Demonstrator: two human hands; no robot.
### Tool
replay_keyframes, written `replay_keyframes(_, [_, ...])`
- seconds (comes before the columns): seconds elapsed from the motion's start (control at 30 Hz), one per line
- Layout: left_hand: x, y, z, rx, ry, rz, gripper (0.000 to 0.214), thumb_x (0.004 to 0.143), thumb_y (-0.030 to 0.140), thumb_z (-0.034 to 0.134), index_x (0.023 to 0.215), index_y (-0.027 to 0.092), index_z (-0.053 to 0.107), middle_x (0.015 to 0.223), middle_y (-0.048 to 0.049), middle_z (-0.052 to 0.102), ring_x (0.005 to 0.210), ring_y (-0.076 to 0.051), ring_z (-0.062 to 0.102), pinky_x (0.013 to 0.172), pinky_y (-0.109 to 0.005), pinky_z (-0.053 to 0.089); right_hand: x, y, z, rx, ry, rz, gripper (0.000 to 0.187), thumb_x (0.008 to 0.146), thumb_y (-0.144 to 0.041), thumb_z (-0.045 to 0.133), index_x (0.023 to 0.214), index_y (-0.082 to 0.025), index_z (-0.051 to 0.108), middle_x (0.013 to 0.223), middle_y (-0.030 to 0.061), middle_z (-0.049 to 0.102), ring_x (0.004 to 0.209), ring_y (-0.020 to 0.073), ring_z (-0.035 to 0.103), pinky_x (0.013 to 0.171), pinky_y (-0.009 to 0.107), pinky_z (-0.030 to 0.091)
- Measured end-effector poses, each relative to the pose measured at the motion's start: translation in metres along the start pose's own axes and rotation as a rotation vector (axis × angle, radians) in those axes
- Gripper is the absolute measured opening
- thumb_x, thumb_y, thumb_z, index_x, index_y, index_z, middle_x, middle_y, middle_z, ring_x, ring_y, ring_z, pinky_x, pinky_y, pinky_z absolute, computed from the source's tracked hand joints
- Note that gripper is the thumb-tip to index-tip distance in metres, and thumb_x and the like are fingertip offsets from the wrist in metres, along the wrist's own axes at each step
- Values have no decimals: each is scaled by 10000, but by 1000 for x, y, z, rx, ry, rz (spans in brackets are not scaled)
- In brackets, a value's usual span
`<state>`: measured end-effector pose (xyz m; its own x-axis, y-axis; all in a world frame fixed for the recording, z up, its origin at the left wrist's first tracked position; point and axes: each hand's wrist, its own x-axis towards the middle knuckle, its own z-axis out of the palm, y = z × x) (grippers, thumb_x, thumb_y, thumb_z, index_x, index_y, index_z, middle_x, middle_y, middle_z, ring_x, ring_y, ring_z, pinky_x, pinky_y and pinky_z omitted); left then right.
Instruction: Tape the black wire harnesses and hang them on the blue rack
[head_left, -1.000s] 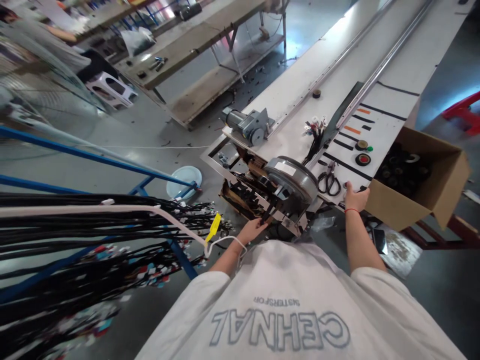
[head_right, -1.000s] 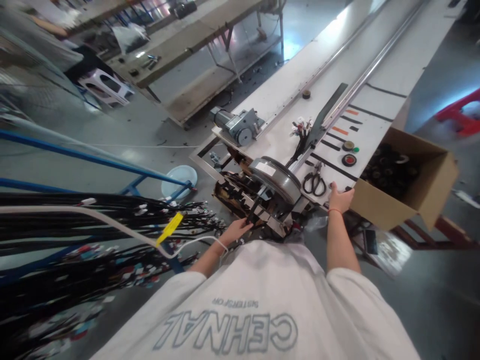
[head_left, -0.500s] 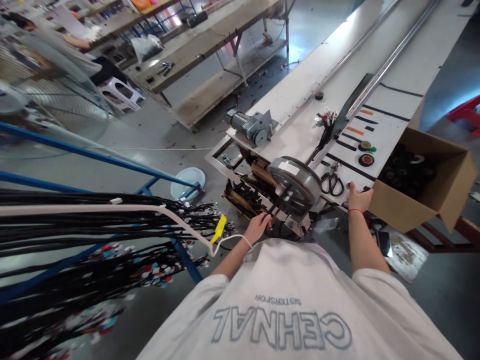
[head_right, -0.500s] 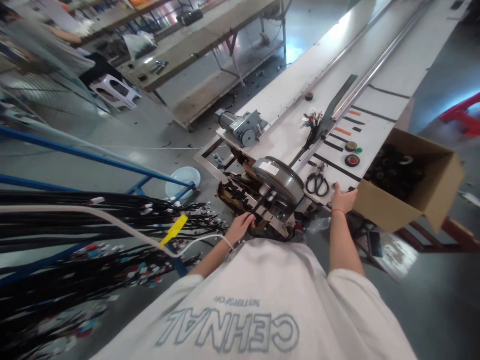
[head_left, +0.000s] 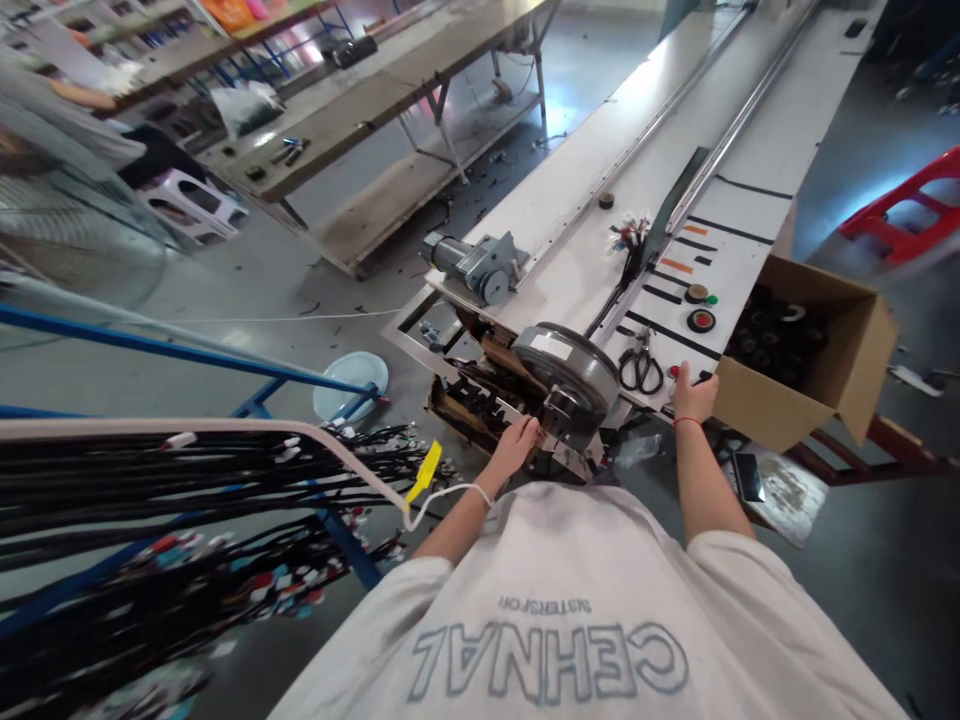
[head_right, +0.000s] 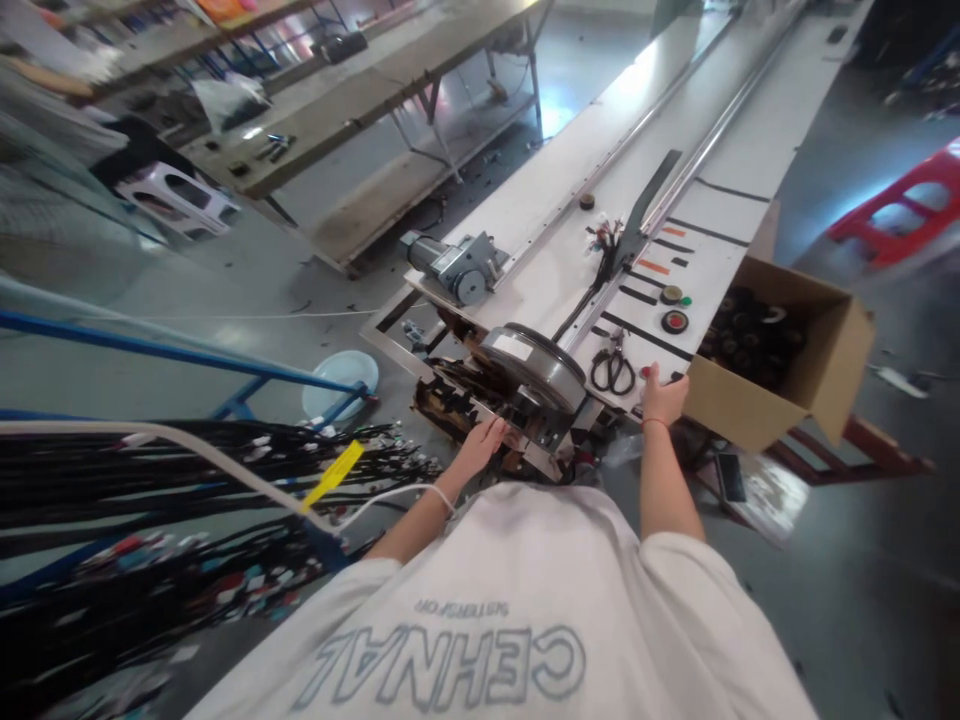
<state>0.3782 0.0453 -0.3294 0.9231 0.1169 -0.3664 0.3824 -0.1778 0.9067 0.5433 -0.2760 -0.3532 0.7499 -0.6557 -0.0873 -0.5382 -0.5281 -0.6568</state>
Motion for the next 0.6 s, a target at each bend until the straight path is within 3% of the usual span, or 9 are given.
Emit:
replay_keyframes(0.07, [-1, -7, -5, 29, -123, -5, 493, 831, 655, 516, 726, 176, 561, 566, 25, 515, 544, -125, 485, 599, -263, 436, 0, 0, -1, 17, 1, -1, 744, 854, -633, 519, 1337, -73, 434, 1311, 258, 506, 1201, 386, 495, 1009, 508, 383])
replay_keyframes(0.13, [-3, -18, -14, 60, -327, -36, 504, 750, 661, 621, 711, 159, 610, 638, -21, 613, 634, -158, 566, 676, -289, 474, 0, 0, -1, 22, 3, -3, 769, 811, -634, 578, 1331, -84, 443, 1314, 248, 509, 1199, 387, 495, 1008, 500, 387])
replay_keyframes(0.2, [-9, -30, -24, 76, -441, -74, 519, 664, 660, 705, 740, 151, 645, 737, -57, 676, 723, -190, 611, 734, -311, 492, 0, 1, 0, 16, 1, -4, 815, 758, -611, 653, 1338, -80, 438, 1319, 249, 507, 1203, 392, 489, 1007, 494, 390])
replay_keyframes(0.27, [-17, -39, -34, 96, -376, -79, 537, 648, 676, 704, 786, 160, 645, 784, -63, 693, 756, -202, 621, 758, -325, 498, 1, 2, 0, 10, -6, -6, 834, 748, -585, 678, 1350, -63, 428, 1319, 261, 503, 1206, 398, 485, 1011, 494, 387])
replay_keyframes(0.4, [-42, -44, -48, 153, -209, -29, 483, 758, 662, 599, 836, 186, 618, 806, -57, 696, 807, -211, 639, 852, -347, 489, 1, 2, 0, -4, -24, -6, 822, 781, -569, 664, 1363, -44, 417, 1309, 275, 505, 1198, 407, 495, 1002, 507, 394])
replay_keyframes(0.6, [-56, -29, -39, 52, -64, 14, 481, 804, 621, 556, 972, 174, 609, 800, -59, 678, 814, -213, 635, 840, -357, 498, 2, 1, 0, -3, -32, 2, 828, 791, -551, 665, 1385, -42, 394, 1322, 281, 493, 1210, 405, 488, 1009, 508, 390])
